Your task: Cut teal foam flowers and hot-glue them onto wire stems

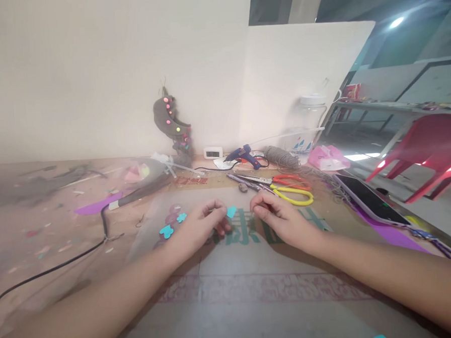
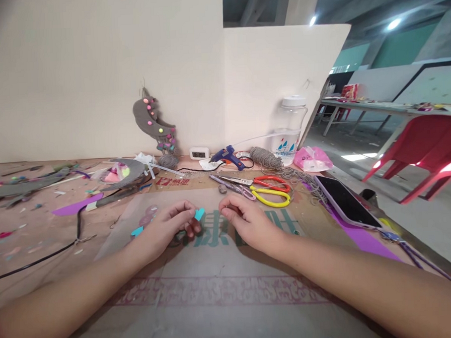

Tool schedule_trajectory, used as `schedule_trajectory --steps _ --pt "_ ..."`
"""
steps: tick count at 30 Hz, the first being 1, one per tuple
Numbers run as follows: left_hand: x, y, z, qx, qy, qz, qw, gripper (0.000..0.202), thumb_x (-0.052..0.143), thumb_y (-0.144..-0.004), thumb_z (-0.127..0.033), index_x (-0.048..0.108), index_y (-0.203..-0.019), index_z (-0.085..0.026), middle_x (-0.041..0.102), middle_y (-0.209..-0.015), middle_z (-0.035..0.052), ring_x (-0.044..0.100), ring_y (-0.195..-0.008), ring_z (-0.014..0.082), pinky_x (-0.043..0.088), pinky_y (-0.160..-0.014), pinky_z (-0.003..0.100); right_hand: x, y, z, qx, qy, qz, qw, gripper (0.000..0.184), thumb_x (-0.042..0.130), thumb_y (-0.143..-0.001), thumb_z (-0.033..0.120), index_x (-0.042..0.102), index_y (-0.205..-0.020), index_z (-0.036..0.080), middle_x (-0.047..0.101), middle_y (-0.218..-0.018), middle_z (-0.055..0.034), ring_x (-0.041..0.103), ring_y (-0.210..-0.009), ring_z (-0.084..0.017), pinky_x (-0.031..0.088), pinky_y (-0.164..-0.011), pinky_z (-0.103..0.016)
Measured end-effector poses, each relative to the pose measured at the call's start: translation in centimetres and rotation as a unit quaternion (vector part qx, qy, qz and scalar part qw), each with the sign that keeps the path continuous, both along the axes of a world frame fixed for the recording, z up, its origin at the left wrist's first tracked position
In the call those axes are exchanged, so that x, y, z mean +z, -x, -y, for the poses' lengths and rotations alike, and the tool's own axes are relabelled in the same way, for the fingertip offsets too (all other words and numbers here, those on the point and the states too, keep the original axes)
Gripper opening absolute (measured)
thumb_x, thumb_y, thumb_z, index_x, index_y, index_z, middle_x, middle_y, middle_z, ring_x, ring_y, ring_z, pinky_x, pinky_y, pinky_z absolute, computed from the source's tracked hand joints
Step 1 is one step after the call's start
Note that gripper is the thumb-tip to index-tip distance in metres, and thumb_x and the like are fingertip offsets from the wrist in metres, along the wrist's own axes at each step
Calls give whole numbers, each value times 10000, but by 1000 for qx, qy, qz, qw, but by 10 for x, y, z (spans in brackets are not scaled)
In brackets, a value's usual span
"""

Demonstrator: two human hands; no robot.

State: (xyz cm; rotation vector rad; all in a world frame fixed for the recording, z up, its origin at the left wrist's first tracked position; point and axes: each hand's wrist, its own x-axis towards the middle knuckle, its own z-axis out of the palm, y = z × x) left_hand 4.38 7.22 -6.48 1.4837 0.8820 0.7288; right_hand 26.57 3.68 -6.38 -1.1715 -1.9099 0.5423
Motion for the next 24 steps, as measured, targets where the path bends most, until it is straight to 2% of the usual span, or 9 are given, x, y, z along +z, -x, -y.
schedule_trajectory --steps 5,10,15,24 --pt "0 -1 1 -18 -42 -37 998 264 547 -924 -409 532 -789 -183 596 -701 -12 559 -637 122 429 -630 264 2 3 5 20 30 9 999 167 489 -947 279 546 -809 203 515 -706 9 476 -668 -151 386 -617 -258" --pt "-3 0 3 -26 -76 -61 995 284 535 -936 -445 555 -816 -188 596 -707 -15 561 -646 128 431 -612 261 2 5 7 13 66 25 997 170 514 -927 295 588 -815 190 559 -708 -4 493 -644 -148 388 -587 -258" --pt "-4 0 3 -31 -105 -84 990 280 527 -932 -432 556 -792 -191 594 -695 -20 550 -642 129 421 -610 258 3 6 5 14 55 36 998 178 540 -912 284 622 -797 176 580 -697 -4 498 -635 -138 384 -581 -248" --pt "-1 0 4 -39 -109 -105 988 141 542 -878 -294 573 -780 -197 591 -647 -38 547 -619 124 425 -599 245 3 5 4 36 24 42 998 197 563 -918 261 705 -817 169 604 -704 -8 532 -647 -131 396 -603 -238"
